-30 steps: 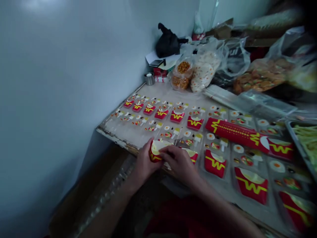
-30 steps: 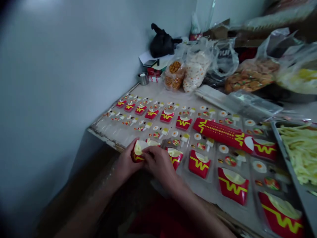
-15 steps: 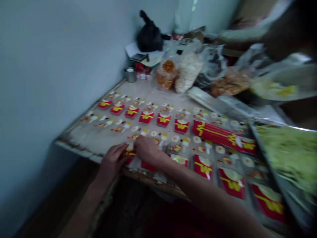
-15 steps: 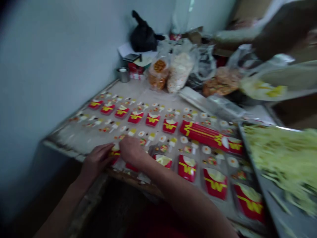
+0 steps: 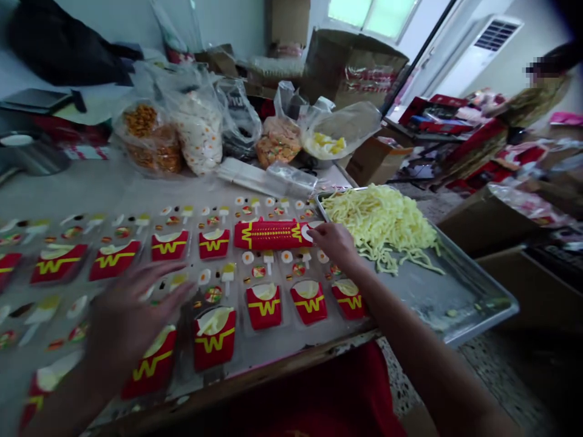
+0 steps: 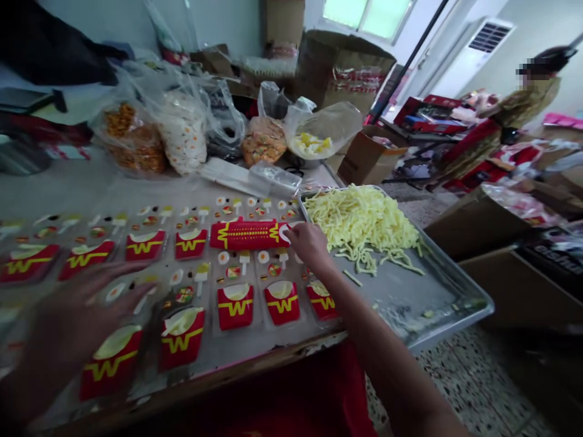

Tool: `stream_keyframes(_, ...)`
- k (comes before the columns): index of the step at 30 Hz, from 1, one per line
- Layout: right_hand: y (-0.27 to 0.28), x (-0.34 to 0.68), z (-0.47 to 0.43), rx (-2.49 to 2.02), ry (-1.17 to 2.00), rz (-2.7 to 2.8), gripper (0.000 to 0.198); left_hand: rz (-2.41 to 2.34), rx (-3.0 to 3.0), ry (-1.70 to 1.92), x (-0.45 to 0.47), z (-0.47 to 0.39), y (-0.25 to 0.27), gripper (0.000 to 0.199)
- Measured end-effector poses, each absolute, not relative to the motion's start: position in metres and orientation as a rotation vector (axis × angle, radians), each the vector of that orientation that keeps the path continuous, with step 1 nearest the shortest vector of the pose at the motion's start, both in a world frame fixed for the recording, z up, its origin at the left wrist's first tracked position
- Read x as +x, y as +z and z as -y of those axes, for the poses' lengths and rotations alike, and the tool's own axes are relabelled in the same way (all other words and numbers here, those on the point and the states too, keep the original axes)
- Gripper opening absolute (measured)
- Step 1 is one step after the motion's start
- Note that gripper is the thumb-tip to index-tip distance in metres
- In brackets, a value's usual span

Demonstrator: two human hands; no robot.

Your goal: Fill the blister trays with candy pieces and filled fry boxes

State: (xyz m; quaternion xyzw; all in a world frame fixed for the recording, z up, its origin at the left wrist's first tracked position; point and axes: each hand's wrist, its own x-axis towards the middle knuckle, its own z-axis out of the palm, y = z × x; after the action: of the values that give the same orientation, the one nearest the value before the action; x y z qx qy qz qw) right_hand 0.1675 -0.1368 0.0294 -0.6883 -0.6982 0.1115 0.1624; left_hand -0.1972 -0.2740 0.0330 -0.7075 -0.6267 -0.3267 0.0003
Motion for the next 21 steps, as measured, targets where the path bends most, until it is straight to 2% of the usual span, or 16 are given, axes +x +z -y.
stream_keyframes(2,0.021,0.173,0.120,-1.979,0.428,2.067,0.035,1.657,-2.491,-0.895,-0.126,0.211,0.036,0.036)
stream_keyframes(4,0.017,0.164,0.113,-1.940,0.509,2.071,0.030,1.517,-2.659,-0.680,-0.064,0.156,0.034,0.064)
stream_keyframes(5,0.017,0.159,0.112,-1.932,0.530,2.045,0.027,1.480,-2.711,-0.614,-0.039,0.134,0.031,0.071)
stream_keyframes(8,0.026,0.161,0.116,-1.931,0.526,1.944,0.022,1.431,-2.935,-0.466,-0.004,0.094,0.021,0.061)
stream_keyframes(11,0.042,0.189,0.130,-1.959,0.223,1.875,0.017,1.409,-3.014,-0.521,-0.004,0.078,0.011,0.060)
stream_keyframes(14,0.054,0.215,0.153,-1.939,-0.087,1.901,0.014,1.445,-2.944,-0.652,0.008,0.083,0.007,0.085)
stream_keyframes(16,0.056,0.223,0.171,-1.873,-0.107,1.987,0.012,1.337,-2.953,-0.806,0.034,0.098,0.009,0.099)
stream_keyframes(18,0.056,0.229,0.187,-1.801,-0.030,2.067,0.009,1.199,-3.002,-0.874,0.067,0.117,0.014,0.092)
stream_keyframes(21,0.054,0.256,0.209,-1.621,0.230,2.156,0.011,1.213,-3.022,-0.743,0.108,0.138,0.018,0.073)
